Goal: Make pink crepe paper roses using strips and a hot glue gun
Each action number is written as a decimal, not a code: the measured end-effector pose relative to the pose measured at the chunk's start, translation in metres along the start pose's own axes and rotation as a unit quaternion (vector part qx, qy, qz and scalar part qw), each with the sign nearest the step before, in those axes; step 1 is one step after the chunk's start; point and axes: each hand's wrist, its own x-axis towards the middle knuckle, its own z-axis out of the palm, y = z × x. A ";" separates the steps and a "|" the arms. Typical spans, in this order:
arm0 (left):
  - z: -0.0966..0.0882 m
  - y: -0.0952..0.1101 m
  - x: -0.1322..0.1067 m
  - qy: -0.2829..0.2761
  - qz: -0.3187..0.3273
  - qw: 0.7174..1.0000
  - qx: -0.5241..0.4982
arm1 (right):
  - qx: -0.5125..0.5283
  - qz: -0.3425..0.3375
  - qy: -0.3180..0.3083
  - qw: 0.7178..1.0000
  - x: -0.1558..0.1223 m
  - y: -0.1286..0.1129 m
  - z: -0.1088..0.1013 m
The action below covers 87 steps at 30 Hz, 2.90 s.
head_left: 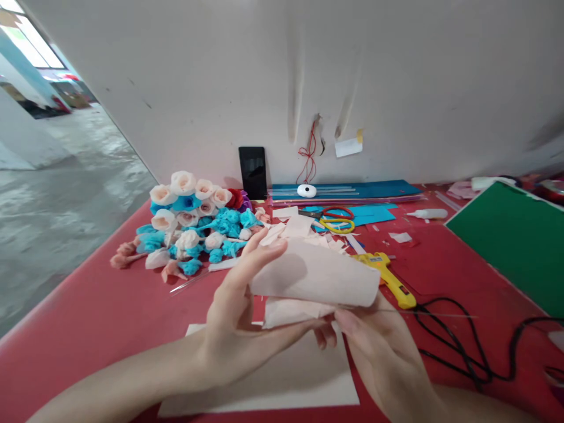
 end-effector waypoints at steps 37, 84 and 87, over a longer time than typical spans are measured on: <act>-0.019 -0.011 0.045 -0.095 -0.318 0.937 -0.112 | -0.503 -0.035 -0.014 0.863 0.047 -0.073 -0.048; -0.004 -0.014 0.024 -0.083 -0.394 0.874 -0.273 | -0.262 0.079 -0.059 0.960 0.031 -0.018 -0.016; -0.004 -0.014 0.023 -0.115 -0.389 0.870 -0.279 | -0.253 0.089 -0.061 0.961 0.030 -0.019 -0.016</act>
